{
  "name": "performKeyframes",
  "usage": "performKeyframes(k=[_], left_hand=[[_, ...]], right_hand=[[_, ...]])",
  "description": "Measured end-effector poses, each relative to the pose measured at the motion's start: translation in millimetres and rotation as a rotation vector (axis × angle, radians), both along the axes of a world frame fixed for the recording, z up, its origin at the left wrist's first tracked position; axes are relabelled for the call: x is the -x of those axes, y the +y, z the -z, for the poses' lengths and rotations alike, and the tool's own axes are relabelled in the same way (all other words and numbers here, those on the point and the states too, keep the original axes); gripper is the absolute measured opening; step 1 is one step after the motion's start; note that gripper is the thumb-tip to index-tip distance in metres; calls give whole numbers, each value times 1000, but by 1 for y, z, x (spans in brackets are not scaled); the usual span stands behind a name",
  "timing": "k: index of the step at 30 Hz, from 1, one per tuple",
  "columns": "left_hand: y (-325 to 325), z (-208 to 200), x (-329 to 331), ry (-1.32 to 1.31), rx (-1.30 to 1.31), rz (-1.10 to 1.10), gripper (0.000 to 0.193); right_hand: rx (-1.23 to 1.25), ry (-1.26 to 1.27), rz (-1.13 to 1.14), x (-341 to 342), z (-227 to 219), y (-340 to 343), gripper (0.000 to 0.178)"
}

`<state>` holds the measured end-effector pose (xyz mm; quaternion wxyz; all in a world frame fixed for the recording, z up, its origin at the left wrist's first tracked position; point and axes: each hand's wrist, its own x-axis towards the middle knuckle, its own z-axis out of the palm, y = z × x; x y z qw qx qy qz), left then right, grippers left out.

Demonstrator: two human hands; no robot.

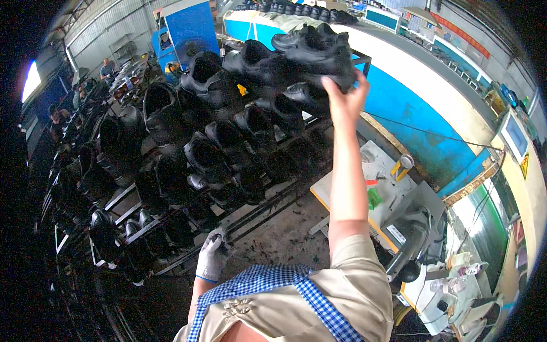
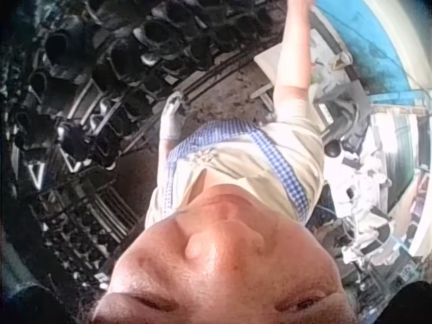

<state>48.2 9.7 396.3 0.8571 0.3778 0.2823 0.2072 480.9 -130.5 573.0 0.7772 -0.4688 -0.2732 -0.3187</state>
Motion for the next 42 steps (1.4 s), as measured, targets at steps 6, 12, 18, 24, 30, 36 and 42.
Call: performKeyframes(k=[6,12,18,24,30,36,42], left_hand=[[-4,-19,-14,57,-160,138,18],[7,-26,-38,-234,-1040,108,56],[10,-41,-26,-4,-552,395,23],[5,-46,4,-170,-485,348,31],[2,-50,19,-125,-793,284,33],[4,-46,23,-6,-1319,145,25],[9,-38,24,63,-1533,110,23]], right_hand=[[-17,-27,67,148,27,-90,81],[772,-42,-95,208,88,-82,77],[877,73,-768,267,141,-17,72],[840,-76,-700,275,128,-2,58],[1001,-448,-446,282,104,6,33],[1159,-743,-223,293,93,16,28],[1281,-801,-176,297,91,23,27]])
